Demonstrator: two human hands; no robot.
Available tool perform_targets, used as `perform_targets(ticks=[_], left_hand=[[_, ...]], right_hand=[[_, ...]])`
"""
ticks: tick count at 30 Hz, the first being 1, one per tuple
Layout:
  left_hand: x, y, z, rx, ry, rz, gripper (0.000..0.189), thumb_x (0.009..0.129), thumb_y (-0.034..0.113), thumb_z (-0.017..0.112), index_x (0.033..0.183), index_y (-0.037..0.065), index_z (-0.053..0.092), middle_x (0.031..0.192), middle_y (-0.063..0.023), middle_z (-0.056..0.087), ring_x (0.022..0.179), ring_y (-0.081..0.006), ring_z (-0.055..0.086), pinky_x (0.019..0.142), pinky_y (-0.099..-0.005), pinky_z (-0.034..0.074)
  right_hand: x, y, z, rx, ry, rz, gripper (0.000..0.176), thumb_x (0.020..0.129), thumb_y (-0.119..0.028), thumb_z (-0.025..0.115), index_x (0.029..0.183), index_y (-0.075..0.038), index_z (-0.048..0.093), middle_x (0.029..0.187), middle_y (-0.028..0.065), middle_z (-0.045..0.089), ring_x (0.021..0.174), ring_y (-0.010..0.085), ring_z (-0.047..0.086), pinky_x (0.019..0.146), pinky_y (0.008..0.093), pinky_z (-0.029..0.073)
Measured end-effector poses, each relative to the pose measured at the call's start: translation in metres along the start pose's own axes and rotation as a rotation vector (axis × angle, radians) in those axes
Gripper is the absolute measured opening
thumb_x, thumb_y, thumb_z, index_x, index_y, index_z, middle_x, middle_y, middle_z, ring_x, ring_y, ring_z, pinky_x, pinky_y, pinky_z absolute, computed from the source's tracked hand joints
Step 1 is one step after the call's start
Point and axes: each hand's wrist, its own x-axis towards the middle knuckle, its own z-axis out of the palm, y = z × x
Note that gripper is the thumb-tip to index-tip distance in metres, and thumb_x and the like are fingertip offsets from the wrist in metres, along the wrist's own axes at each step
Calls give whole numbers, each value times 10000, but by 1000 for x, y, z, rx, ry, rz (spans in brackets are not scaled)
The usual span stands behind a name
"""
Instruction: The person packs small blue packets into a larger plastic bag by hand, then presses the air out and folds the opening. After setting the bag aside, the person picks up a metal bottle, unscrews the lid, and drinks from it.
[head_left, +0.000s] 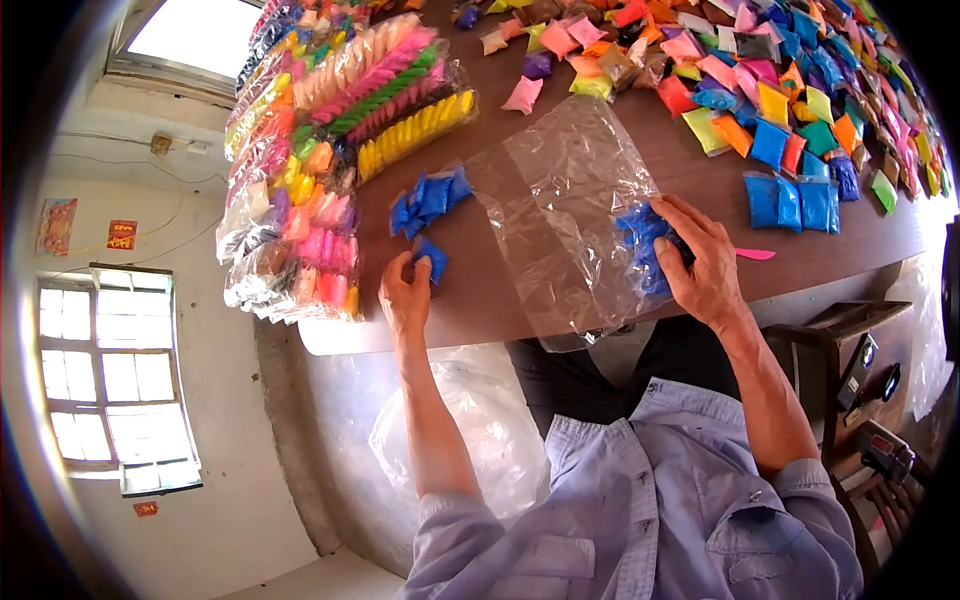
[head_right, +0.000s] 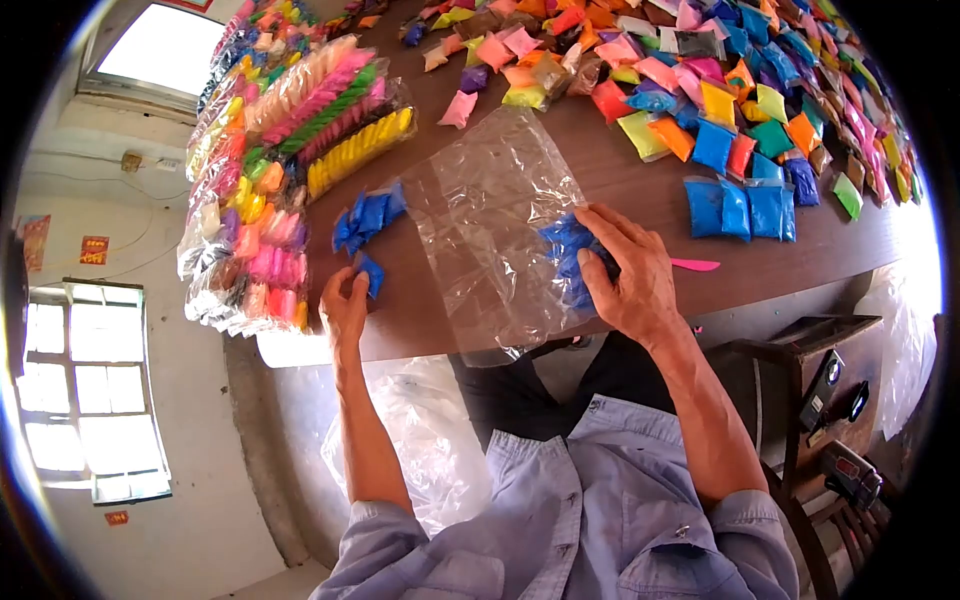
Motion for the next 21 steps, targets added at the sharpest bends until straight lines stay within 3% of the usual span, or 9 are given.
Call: perform_targets(ticks=[3, 5, 8, 12, 17, 21], left_hand=[[-4, -10, 0, -84, -26, 28, 437, 901, 283, 869, 1201, -14, 759, 1129, -162, 772, 906, -247, 744, 823, -396, 596], [-13, 19, -15, -335, -164, -226, 464, 900, 226, 891, 1261, -19, 735, 1043, -101, 760, 844, -168, 715, 726, -312, 587], [-15, 1, -19, -502, -308, -276, 427, 903, 166, 895, 1241, -24, 715, 949, -43, 720, 773, -97, 657, 658, -236, 547], [-25, 16, -35, -747, -301, -268, 283, 939, 142, 855, 1118, -7, 693, 894, -26, 695, 694, -78, 588, 624, -239, 502], [-35, 98, -28, -870, -278, -138, 283, 968, 136, 826, 1162, -25, 700, 903, -27, 707, 708, -85, 609, 645, -246, 507], [-45, 160, 17, -692, -444, -18, 304, 974, 147, 826, 1227, 2, 743, 987, -27, 745, 836, -87, 686, 712, -265, 590]], right_hand=[[-1, 1, 1, -1, 12, 2, 467, 972, -198, 684, 1421, -68, 689, 1444, 183, 687, 1301, 373, 658, 1104, 468, 465], [0, 0, 0, 5, 12, 4, 464, 973, -204, 682, 1418, -69, 691, 1441, 184, 688, 1300, 377, 658, 1107, 471, 465], [1, 0, 0, 19, 15, 6, 461, 971, -204, 684, 1412, -70, 695, 1434, 186, 692, 1296, 382, 659, 1108, 473, 467], [0, 0, 1, 19, 17, 15, 465, 958, -187, 692, 1409, -73, 697, 1423, 186, 698, 1288, 384, 662, 1105, 471, 471], [0, 0, 1, 20, 13, 16, 466, 944, -167, 700, 1400, -70, 699, 1419, 186, 699, 1287, 381, 663, 1099, 471, 475], [2, -2, 0, 25, 14, 14, 469, 936, -153, 703, 1395, -58, 695, 1415, 185, 700, 1295, 377, 660, 1090, 467, 475]])
